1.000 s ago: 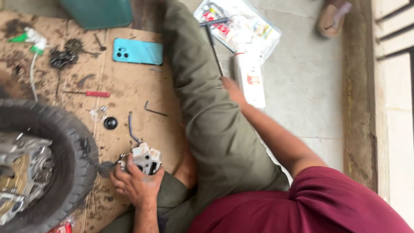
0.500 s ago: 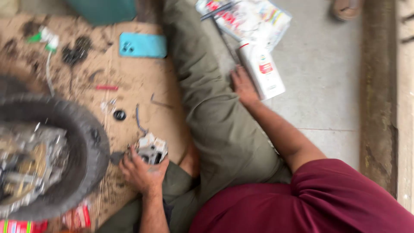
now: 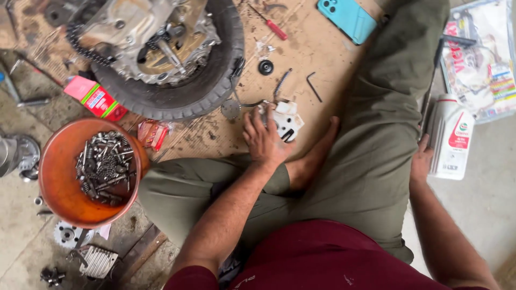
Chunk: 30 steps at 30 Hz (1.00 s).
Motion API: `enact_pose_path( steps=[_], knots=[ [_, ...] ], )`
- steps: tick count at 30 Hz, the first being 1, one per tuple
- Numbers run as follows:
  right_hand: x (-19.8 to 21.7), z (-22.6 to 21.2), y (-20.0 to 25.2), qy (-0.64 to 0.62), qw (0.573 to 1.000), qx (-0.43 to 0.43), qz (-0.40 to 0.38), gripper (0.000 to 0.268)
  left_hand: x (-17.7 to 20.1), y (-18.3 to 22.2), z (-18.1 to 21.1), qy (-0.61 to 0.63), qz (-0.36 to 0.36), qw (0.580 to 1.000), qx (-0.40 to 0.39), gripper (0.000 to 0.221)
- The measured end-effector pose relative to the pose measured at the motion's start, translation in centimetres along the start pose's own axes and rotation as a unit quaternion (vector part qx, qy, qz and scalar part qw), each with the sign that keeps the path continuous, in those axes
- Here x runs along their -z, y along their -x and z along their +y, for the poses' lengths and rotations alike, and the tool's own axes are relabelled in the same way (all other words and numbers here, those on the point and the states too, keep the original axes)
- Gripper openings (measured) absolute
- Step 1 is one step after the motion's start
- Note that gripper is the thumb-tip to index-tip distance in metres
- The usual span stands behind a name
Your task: Repairing and assembling parts of a motorcycle engine.
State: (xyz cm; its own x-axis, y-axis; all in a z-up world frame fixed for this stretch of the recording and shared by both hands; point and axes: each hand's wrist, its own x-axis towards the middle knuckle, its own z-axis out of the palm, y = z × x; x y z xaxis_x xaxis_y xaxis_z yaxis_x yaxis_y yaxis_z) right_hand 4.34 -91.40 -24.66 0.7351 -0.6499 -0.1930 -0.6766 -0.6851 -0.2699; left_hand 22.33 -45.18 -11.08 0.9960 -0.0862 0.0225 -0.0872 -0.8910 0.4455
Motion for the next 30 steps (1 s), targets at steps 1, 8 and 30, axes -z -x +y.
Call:
enact_pose_path(
  steps=[1,8,30],
  knots=[
    [1.1,-1.5,0.9,-0.007,1.000,-0.001,-0.010,0.086,0.1,0.5,-0.1,-0.005,-0.020,0.998,-0.058,0.124],
    [1.3,-2.1,2.3,-0.045,0.986,0.157,0.035,0.094,-1.0,-0.1,0.6,-0.024,-0.086,0.984,-0.156,0.130],
    [20.1,-19.1,-3.8,-0.737,0.650,0.080,-0.168,0.072,2.5,-5.3,-6.4,0.097,-0.048,0.994,0.017,0.115]
  ],
)
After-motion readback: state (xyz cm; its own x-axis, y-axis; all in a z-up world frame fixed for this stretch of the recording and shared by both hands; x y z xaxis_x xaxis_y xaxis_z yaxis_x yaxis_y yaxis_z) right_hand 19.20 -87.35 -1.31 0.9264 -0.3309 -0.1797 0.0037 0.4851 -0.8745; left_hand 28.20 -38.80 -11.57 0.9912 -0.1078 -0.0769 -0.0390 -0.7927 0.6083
